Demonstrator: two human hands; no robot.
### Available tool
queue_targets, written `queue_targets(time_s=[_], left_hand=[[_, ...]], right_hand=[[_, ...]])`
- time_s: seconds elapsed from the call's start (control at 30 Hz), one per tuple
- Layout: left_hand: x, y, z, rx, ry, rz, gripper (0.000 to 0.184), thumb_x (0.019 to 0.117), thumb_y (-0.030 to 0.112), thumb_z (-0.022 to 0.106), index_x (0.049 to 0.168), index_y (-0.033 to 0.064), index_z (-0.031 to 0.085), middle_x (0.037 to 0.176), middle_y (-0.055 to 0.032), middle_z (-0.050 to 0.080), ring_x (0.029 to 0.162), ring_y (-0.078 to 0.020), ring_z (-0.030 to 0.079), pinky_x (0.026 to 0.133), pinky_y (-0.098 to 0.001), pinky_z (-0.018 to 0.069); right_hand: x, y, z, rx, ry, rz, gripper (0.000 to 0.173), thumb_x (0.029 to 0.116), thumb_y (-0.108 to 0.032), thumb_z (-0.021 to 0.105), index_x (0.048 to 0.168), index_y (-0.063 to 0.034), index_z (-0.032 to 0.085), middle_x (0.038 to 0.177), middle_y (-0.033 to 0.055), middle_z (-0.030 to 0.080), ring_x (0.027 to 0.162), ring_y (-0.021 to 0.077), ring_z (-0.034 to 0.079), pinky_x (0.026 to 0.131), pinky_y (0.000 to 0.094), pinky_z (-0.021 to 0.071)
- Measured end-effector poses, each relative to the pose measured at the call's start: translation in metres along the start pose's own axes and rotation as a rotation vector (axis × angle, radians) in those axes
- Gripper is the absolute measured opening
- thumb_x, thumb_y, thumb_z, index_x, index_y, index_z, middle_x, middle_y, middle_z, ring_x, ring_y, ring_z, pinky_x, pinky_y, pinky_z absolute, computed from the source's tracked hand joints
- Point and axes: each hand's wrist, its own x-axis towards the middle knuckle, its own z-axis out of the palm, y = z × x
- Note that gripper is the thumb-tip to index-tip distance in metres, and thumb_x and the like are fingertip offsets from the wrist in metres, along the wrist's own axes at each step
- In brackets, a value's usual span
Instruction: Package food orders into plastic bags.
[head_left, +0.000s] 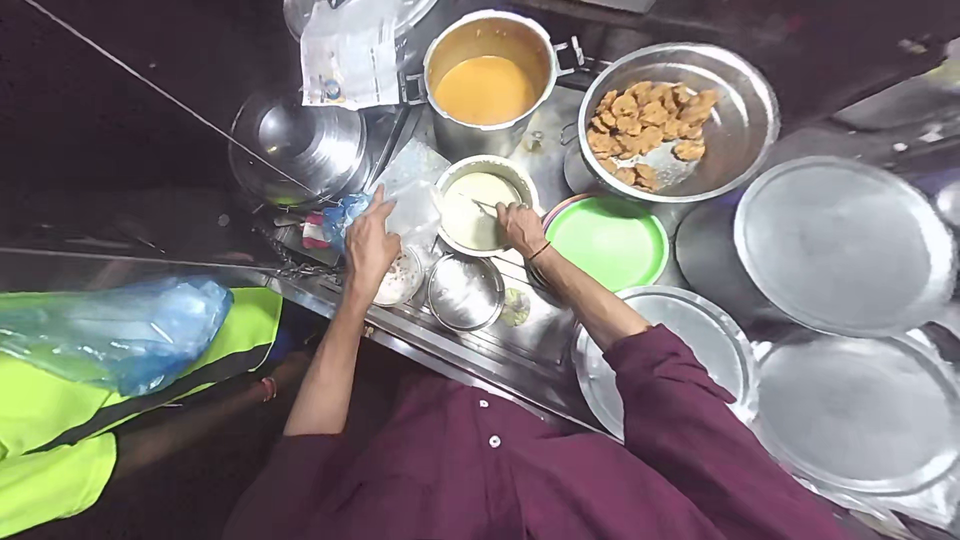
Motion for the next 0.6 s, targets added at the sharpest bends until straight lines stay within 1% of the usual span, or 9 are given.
queue_targets(time_s=[0.07,0.13,0.17,0.23,0.3,0.37,0.43,0.5,0.6], left_hand=[[0.015,0.004,-0.004,0.085,-0.010,0.030,0.061,0.0803,-0.006,0.068,0.138,0.0132,0.065,0.167,0.0022,0.034,0.115,-0.0393,0.067,0.086,-0.0662,0.0539],[0.035,0.008,-0.002,0.164,-0.057,0.032,0.060,0.0793,-0.008,0.069,0.136,0.0093,0.065,0.169,-0.0021,0.030,0.110,-0.0433,0.067,0.083,-0.0666,0.0547],[0.050,0.009,0.003,0.208,-0.090,0.021,0.060,0.0779,-0.007,0.069,0.136,0.0076,0.065,0.169,-0.0050,0.030,0.107,-0.0446,0.068,0.081,-0.0662,0.0552],[0.084,0.009,0.019,0.289,-0.165,-0.012,0.062,0.0772,-0.003,0.069,0.138,0.0077,0.064,0.168,-0.0076,0.031,0.105,-0.0432,0.069,0.082,-0.0641,0.0559],[0.104,0.006,0.030,0.312,-0.196,-0.006,0.062,0.0772,-0.002,0.069,0.138,0.0076,0.063,0.167,-0.0070,0.033,0.103,-0.0426,0.070,0.081,-0.0639,0.0556],[0.120,0.002,0.035,0.331,-0.203,0.006,0.061,0.0770,-0.001,0.070,0.137,0.0063,0.064,0.166,-0.0076,0.035,0.102,-0.0428,0.069,0.080,-0.0635,0.0558],[0.134,-0.003,0.036,0.335,-0.206,-0.007,0.058,0.0762,0.000,0.072,0.134,0.0042,0.065,0.164,-0.0097,0.039,0.105,-0.0445,0.068,0.081,-0.0645,0.0556],[0.146,-0.005,0.037,0.341,-0.204,-0.028,0.057,0.0757,0.000,0.073,0.132,0.0035,0.066,0.163,-0.0098,0.040,0.108,-0.0443,0.068,0.083,-0.0649,0.0550],[0.158,-0.004,0.039,0.335,-0.191,-0.031,0.056,0.0751,0.001,0.074,0.130,0.0017,0.066,0.163,-0.0115,0.039,0.109,-0.0451,0.067,0.084,-0.0657,0.0547]], right_hand=[[-0.006,-0.001,-0.004,0.034,-0.099,0.021,0.028,0.1012,-0.014,0.050,0.123,0.0001,0.060,0.101,0.0281,0.068,0.093,0.0493,0.069,0.073,0.0631,0.0551],[-0.009,0.000,-0.005,0.239,-0.143,0.156,0.025,0.0988,-0.023,0.057,0.110,-0.0047,0.068,0.099,0.0245,0.071,0.096,0.0460,0.070,0.074,0.0655,0.0544],[-0.012,0.001,-0.005,0.378,-0.146,0.221,0.027,0.1009,-0.027,0.057,0.107,-0.0048,0.072,0.100,0.0247,0.071,0.097,0.0462,0.069,0.075,0.0676,0.0526],[-0.019,0.005,0.004,0.555,-0.128,0.295,0.033,0.1018,-0.036,0.057,0.101,-0.0072,0.073,0.095,0.0228,0.071,0.090,0.0447,0.068,0.072,0.0677,0.0510],[-0.023,0.009,0.009,0.645,-0.113,0.324,0.035,0.1028,-0.038,0.057,0.103,-0.0080,0.074,0.093,0.0213,0.072,0.087,0.0436,0.069,0.073,0.0676,0.0515],[-0.020,0.017,0.014,0.657,-0.073,0.324,0.034,0.1042,-0.038,0.056,0.107,-0.0088,0.074,0.093,0.0197,0.073,0.086,0.0422,0.070,0.075,0.0672,0.0529],[-0.022,0.027,0.015,0.668,-0.045,0.314,0.034,0.1052,-0.038,0.055,0.109,-0.0095,0.074,0.094,0.0177,0.074,0.089,0.0397,0.071,0.080,0.0661,0.0529],[-0.030,0.038,0.014,0.700,-0.015,0.310,0.034,0.1044,-0.040,0.056,0.106,-0.0111,0.075,0.093,0.0146,0.075,0.089,0.0361,0.071,0.081,0.0647,0.0533],[-0.044,0.051,0.003,0.805,0.017,0.309,0.036,0.1029,-0.042,0.058,0.099,-0.0104,0.073,0.086,0.0098,0.072,0.083,0.0267,0.068,0.079,0.0555,0.0532]])
